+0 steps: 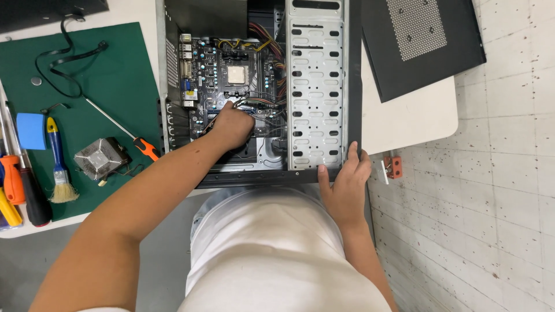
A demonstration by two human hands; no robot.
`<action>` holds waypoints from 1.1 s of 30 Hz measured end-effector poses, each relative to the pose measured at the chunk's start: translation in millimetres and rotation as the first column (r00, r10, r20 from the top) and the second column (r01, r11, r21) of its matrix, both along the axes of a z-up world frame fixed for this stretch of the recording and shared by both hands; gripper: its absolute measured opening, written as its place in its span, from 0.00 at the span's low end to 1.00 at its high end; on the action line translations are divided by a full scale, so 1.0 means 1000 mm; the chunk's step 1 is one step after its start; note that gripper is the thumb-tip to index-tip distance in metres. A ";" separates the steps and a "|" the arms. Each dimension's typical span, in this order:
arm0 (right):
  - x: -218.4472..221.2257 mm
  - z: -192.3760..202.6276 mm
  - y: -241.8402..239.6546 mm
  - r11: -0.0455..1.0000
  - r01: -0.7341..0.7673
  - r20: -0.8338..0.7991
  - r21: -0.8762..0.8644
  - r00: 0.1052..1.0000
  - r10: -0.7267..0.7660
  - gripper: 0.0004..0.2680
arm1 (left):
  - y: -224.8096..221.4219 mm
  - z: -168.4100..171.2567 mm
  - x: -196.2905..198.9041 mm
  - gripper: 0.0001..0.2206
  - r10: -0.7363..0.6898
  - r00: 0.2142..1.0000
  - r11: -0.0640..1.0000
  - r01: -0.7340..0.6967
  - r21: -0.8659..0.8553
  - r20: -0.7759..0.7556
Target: Connecting and organizing internal power and data cables inside a desktop computer case.
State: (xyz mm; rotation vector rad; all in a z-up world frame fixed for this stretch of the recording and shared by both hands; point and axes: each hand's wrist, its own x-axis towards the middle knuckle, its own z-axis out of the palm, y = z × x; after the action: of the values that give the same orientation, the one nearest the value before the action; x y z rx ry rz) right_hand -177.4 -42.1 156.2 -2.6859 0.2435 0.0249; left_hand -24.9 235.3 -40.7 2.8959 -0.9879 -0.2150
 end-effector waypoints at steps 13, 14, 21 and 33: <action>-0.002 -0.007 -0.004 1.000 0.002 0.034 0.005 0.999 -0.002 0.33 | -0.003 0.009 0.001 0.08 0.030 0.996 0.999 -0.027 0.037 -0.085; -0.002 -0.006 -0.004 1.000 0.005 0.037 0.012 0.999 -0.005 0.33 | -0.003 0.008 0.001 0.08 0.030 0.995 0.999 -0.026 0.044 -0.094; -0.002 -0.007 -0.005 1.000 0.007 0.036 0.020 0.999 -0.008 0.34 | -0.004 0.010 0.001 0.09 0.012 0.993 0.996 -0.002 0.089 -0.113; -0.003 -0.009 -0.006 1.000 -0.007 0.054 0.007 0.998 0.007 0.34 | -0.008 0.014 -0.004 0.08 -0.055 0.998 0.994 0.056 0.097 -0.014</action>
State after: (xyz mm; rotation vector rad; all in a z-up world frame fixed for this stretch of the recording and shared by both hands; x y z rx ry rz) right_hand -180.2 -48.3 146.8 -2.6762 0.2170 -0.0452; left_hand -28.6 227.5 -26.6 2.9525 -1.0873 -0.2906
